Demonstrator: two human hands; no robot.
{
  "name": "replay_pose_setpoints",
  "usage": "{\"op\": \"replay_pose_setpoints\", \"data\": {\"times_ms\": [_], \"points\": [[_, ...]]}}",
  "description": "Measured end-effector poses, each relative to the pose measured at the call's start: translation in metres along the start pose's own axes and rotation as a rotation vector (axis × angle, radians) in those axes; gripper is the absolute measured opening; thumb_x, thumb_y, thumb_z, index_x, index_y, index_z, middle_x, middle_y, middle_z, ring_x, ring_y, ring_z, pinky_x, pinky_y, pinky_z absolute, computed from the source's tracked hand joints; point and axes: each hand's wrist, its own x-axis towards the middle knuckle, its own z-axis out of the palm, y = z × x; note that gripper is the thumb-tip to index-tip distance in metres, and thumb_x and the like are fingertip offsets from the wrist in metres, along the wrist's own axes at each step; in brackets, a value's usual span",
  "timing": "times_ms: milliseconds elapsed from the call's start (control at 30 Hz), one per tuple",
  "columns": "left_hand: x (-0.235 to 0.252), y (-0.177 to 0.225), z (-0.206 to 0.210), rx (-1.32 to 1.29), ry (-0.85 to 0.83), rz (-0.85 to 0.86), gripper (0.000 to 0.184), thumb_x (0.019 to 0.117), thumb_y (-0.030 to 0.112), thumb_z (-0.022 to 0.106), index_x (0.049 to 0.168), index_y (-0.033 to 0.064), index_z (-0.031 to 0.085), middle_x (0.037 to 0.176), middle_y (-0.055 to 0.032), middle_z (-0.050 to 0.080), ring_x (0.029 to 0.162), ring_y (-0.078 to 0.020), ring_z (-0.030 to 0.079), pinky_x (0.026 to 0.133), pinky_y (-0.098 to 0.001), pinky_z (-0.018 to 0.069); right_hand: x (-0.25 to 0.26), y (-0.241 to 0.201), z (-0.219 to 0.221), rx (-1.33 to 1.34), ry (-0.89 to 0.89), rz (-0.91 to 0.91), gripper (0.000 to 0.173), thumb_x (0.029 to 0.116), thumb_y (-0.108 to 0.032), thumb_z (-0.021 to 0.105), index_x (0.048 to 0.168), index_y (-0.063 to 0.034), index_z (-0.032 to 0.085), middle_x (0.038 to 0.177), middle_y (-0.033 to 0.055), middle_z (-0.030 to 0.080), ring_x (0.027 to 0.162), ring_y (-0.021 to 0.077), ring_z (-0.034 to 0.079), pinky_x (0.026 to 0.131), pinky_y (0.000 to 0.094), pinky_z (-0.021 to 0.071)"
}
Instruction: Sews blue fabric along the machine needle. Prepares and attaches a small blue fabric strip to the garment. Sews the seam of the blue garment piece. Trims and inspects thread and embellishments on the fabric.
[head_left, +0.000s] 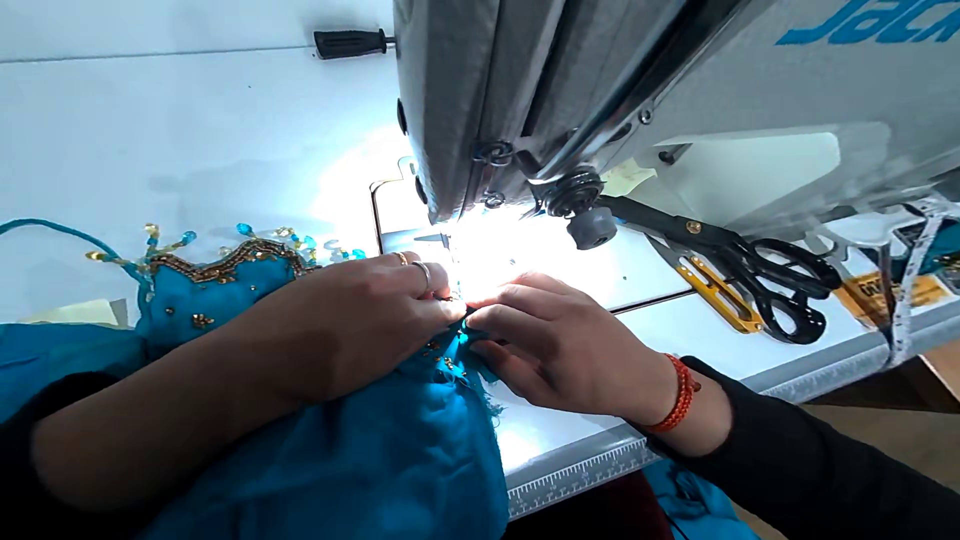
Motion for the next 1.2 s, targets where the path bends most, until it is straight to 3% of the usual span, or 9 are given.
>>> {"op": "replay_pose_setpoints", "data": {"times_ms": [333, 467, 667, 800, 933, 1100, 1200], "points": [[0.001, -0.001, -0.001, -0.018, 0.05, 0.028, 0.031, 0.0983, 0.015, 0.049, 0.099, 0.0143, 0.08, 0.1, -0.0037, 0.072, 0.091, -0.018, 0.069, 0.072, -0.0281, 0.0562, -0.001, -0.003, 0.001, -0.095, -0.045, -0.053, 0.026, 0.0969, -0.018, 0.053, 0.109, -0.0091, 0.074, 0.103, 0.0074, 0.073, 0.098, 0.0222, 0.067, 0.079, 0.0321, 0.0522], [0.002, 0.001, -0.003, 0.023, 0.012, -0.023, 0.034, 0.0973, 0.015, 0.046, 0.1, 0.0138, 0.08, 0.096, -0.0046, 0.074, 0.088, -0.0207, 0.071, 0.072, -0.0319, 0.0574, 0.0, -0.001, 0.001, -0.108, -0.06, -0.05, 0.03, 0.0986, -0.021, 0.05, 0.112, -0.0085, 0.073, 0.11, 0.0087, 0.074, 0.105, 0.0235, 0.068, 0.084, 0.0347, 0.0526], [0.011, 0.002, 0.0, 0.023, 0.007, -0.145, 0.029, 0.0958, 0.014, 0.05, 0.091, 0.0113, 0.078, 0.091, -0.0066, 0.072, 0.087, -0.024, 0.072, 0.072, -0.0359, 0.0584, 0.005, 0.009, 0.0, -0.114, -0.05, -0.034, 0.033, 0.0968, -0.02, 0.049, 0.113, -0.0065, 0.074, 0.109, 0.009, 0.075, 0.095, 0.0224, 0.069, 0.078, 0.0349, 0.0519], [0.015, 0.001, 0.0, 0.01, -0.024, -0.187, 0.028, 0.0971, 0.015, 0.051, 0.093, 0.0102, 0.078, 0.094, -0.0081, 0.073, 0.092, -0.0254, 0.072, 0.077, -0.0387, 0.0586, 0.008, 0.015, -0.001, -0.101, -0.029, -0.046, 0.035, 0.0955, -0.018, 0.048, 0.115, -0.0039, 0.074, 0.105, 0.0106, 0.073, 0.093, 0.022, 0.069, 0.076, 0.035, 0.0521], [0.017, -0.001, 0.002, 0.032, 0.012, -0.201, 0.03, 0.0974, 0.016, 0.049, 0.095, 0.0089, 0.079, 0.095, -0.0107, 0.074, 0.094, -0.0276, 0.072, 0.082, -0.0388, 0.0582, 0.01, 0.02, -0.003, -0.103, -0.05, -0.049, 0.037, 0.0952, -0.019, 0.047, 0.116, -0.0035, 0.074, 0.11, 0.0125, 0.074, 0.096, 0.023, 0.07, 0.078, 0.0359, 0.0534], [0.017, -0.005, 0.003, -0.001, 0.037, -0.209, 0.028, 0.0962, 0.015, 0.053, 0.098, 0.008, 0.08, 0.092, -0.0108, 0.072, 0.089, -0.0272, 0.071, 0.076, -0.0393, 0.0584, 0.011, 0.026, -0.003, -0.104, -0.058, -0.023, 0.037, 0.096, -0.022, 0.048, 0.116, -0.0049, 0.074, 0.106, 0.0103, 0.074, 0.093, 0.0222, 0.07, 0.077, 0.0361, 0.0543], [0.016, -0.007, 0.004, 0.004, 0.045, -0.209, 0.029, 0.097, 0.016, 0.052, 0.098, 0.0089, 0.08, 0.097, -0.0107, 0.074, 0.095, -0.027, 0.072, 0.081, -0.0387, 0.0584, 0.011, 0.027, -0.002, -0.108, -0.035, -0.024, 0.036, 0.0956, -0.021, 0.049, 0.115, -0.0052, 0.075, 0.1, 0.0092, 0.074, 0.09, 0.0218, 0.07, 0.076, 0.0356, 0.0541]]}}
